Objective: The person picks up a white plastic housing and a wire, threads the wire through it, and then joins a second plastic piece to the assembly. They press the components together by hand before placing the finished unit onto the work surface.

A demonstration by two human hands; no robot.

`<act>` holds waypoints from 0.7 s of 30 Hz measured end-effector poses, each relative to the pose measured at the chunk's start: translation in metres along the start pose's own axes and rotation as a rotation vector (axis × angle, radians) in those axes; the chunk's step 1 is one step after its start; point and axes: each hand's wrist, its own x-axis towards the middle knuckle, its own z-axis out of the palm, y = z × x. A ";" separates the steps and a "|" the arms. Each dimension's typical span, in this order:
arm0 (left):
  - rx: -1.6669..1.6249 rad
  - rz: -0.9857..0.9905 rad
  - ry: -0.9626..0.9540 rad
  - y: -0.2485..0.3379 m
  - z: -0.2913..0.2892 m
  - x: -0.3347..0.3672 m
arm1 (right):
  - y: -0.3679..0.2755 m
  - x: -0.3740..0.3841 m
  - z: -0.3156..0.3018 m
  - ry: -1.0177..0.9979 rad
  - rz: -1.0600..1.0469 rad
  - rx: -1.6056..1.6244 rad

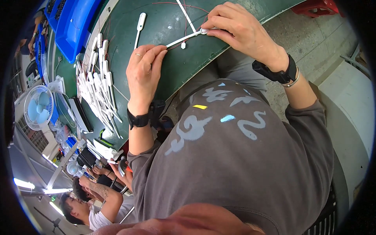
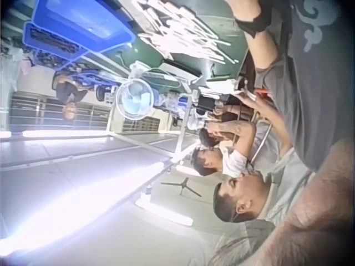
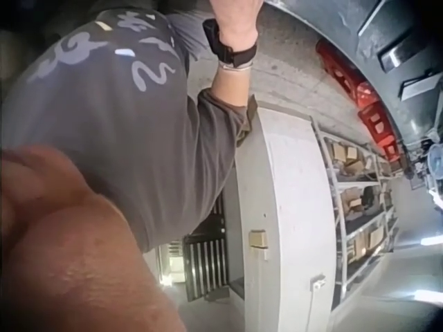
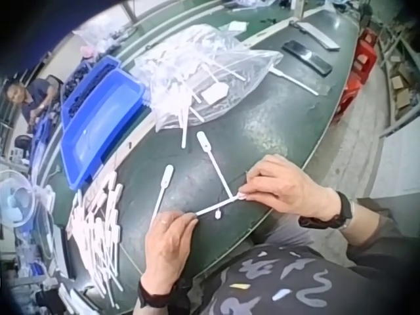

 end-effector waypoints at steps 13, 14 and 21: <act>-0.099 -0.001 0.151 0.035 -0.022 0.019 | -0.015 -0.010 -0.043 -0.065 0.063 0.113; -0.191 0.005 0.126 0.048 -0.029 0.026 | -0.024 -0.014 -0.061 -0.102 0.131 0.185; -0.476 -0.185 -0.151 0.056 -0.034 0.042 | -0.012 -0.013 -0.098 -0.304 0.138 0.347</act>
